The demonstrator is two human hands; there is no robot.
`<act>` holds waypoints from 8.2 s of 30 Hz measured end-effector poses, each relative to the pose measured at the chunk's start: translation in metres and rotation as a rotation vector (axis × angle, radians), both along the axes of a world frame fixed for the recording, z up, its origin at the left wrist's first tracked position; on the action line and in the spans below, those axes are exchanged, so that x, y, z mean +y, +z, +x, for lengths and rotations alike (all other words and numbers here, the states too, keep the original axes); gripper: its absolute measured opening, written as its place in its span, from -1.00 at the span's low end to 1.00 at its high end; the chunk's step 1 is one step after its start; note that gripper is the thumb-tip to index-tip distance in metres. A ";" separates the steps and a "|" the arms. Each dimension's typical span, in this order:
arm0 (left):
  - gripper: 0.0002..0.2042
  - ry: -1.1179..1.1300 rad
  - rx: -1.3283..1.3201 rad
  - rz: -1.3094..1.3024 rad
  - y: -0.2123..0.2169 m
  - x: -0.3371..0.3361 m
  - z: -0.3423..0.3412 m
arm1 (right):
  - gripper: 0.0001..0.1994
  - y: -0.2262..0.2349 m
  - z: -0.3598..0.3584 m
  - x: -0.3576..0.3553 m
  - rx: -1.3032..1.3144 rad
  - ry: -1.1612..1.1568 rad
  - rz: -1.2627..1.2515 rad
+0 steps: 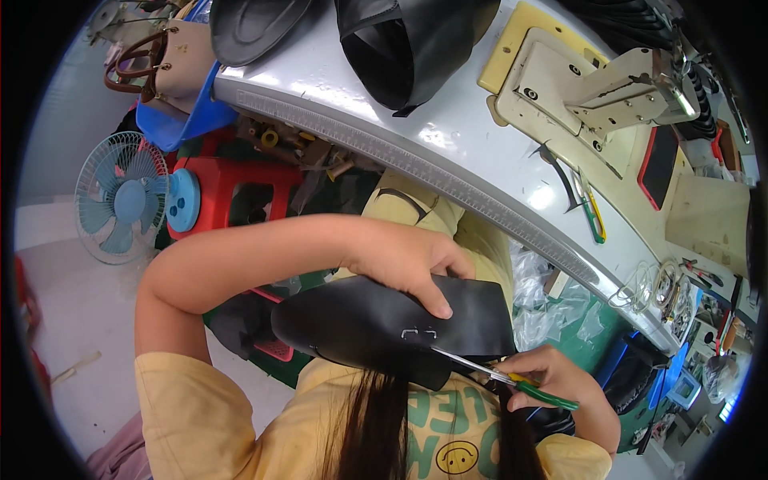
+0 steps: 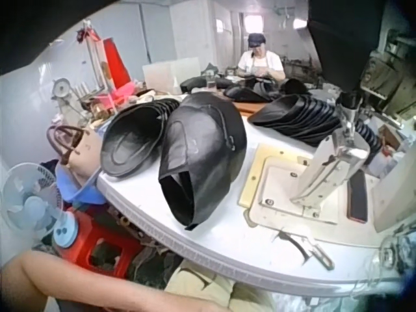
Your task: The person uses green-handled scissors to trim excess material from the edges of black shoe uppers. They repeatedly pick up a shoe part, cut along the perimeter, and place it back on the table. The process is repeated for multiple shoe parts throughout the clip.
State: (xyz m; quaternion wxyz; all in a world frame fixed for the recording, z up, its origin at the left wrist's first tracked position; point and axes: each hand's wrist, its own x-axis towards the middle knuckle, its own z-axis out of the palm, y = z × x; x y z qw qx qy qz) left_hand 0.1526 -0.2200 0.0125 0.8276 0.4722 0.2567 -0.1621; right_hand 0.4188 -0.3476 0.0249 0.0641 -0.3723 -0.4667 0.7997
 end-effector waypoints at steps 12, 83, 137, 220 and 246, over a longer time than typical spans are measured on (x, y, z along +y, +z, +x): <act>-0.30 -0.240 -0.221 1.271 0.017 -0.056 -0.026 | -0.54 -0.012 0.006 -0.007 0.012 -0.058 -0.170; -0.69 1.101 -0.655 0.091 0.011 -0.026 0.014 | -0.36 0.004 -0.045 0.038 -0.213 -0.567 0.961; -0.58 1.132 -0.481 0.377 0.052 -0.033 -0.053 | -0.39 -0.015 -0.014 0.026 -0.454 -1.049 0.824; -0.76 0.903 -0.556 0.541 0.040 0.051 0.011 | -0.34 0.004 -0.042 0.044 0.038 -0.827 0.343; -0.82 0.877 -0.514 0.610 0.048 0.022 0.011 | -0.45 0.014 -0.035 0.038 0.220 -0.686 0.254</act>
